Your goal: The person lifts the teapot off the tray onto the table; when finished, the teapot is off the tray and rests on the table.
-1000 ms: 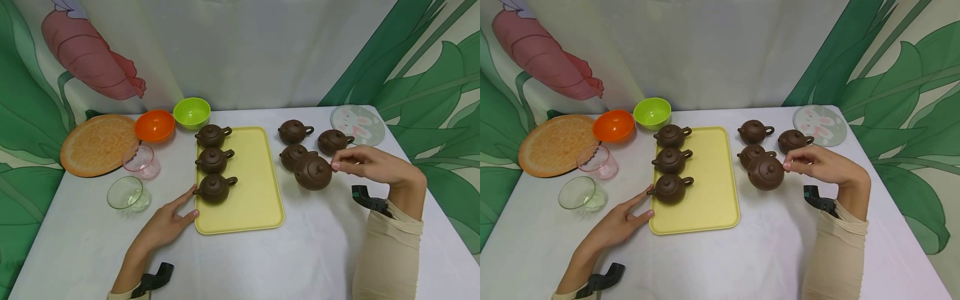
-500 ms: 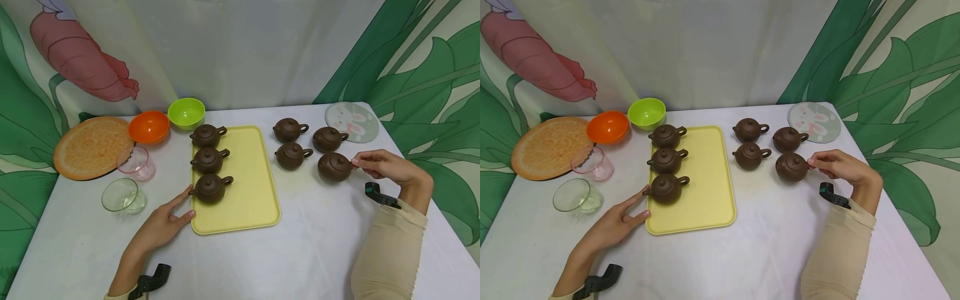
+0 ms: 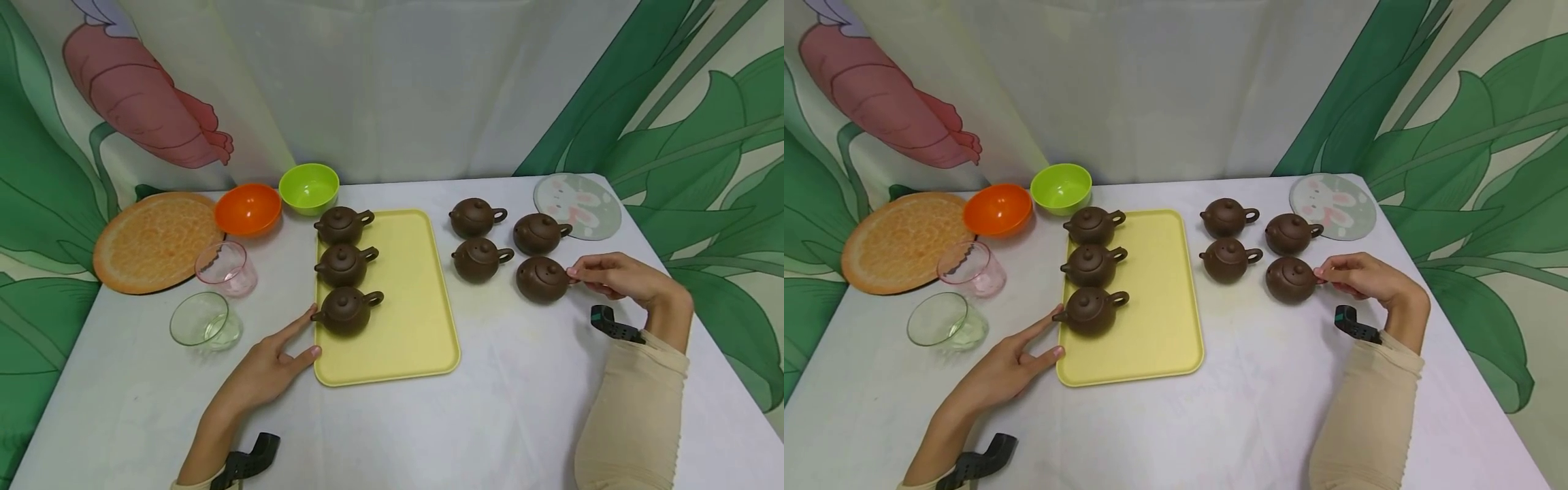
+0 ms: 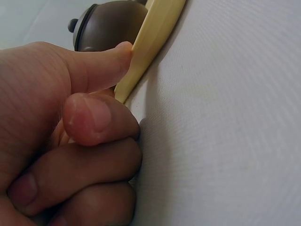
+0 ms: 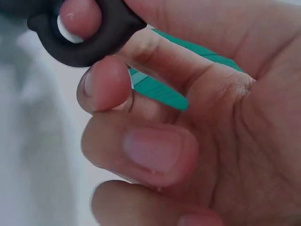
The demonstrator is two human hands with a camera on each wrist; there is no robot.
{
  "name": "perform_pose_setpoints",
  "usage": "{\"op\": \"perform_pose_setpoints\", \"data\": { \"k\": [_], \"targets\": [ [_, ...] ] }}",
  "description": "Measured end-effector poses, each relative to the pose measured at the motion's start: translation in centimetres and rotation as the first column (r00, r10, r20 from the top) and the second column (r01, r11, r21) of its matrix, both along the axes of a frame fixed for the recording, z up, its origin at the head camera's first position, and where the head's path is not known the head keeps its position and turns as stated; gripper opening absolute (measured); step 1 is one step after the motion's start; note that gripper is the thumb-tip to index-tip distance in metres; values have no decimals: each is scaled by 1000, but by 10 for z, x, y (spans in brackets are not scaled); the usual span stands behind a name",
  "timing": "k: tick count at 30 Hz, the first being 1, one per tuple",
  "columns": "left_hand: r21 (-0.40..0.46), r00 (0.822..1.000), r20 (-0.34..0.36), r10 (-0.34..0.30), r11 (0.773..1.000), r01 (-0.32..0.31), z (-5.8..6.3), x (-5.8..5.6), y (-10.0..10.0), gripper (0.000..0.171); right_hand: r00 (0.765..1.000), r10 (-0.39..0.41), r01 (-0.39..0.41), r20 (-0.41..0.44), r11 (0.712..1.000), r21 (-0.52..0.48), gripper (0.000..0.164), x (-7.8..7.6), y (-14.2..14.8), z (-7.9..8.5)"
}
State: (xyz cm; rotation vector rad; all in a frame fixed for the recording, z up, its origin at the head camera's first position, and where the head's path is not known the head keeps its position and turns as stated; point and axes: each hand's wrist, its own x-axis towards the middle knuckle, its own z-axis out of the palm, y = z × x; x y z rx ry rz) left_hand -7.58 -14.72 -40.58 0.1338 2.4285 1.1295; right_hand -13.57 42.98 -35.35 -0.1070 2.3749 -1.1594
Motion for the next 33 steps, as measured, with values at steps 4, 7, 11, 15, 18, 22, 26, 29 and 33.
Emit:
{"op": "perform_pose_setpoints", "data": {
  "k": [4, 7, 11, 15, 18, 22, 26, 29, 33],
  "targets": [
    [3, 1000, 3, -3, 1000, 3, 1, 1, -1, 64, 995, -60, 73, -74, 980, 184, 34, 3, -13, 15],
    [8, 1000, 2, -10, 1000, 10, 1, 1, -2, 65, 980, -66, 111, -188, 964, 241, 32, 3, -41, 36],
    [16, 1000, -13, -13, 1000, 13, 1, 1, -2, 64, 928, 57, -3, -369, 989, 145, 16, -6, -104, 55],
    [18, 1000, -18, -7, 1000, 7, 1, 2, -2, 64, 881, 258, -244, -397, 966, 85, 9, -12, -180, 51],
    [20, 1000, -26, -7, 1000, 7, 0, 3, -2, 63, 859, 346, -343, -378, 936, 78, 17, -13, -232, 35],
    [32, 999, -35, -12, 999, 13, -1, 3, 0, 63, 842, 395, -375, -366, 918, 127, 25, -10, -281, 10],
    [30, 999, -35, -16, 999, 17, -2, 3, 1, 63, 846, 423, -378, -324, 905, 194, 20, -2, -302, -6],
    [18, 999, -46, -17, 1000, 18, -2, 2, 0, 63, 842, 417, -363, -341, 907, 213, 20, 0, -308, -13],
    [9, 999, -47, -15, 1000, 15, -2, 2, -1, 63, 833, 404, -363, -379, 915, 177, 26, -2, -309, -17]
  ]
}}
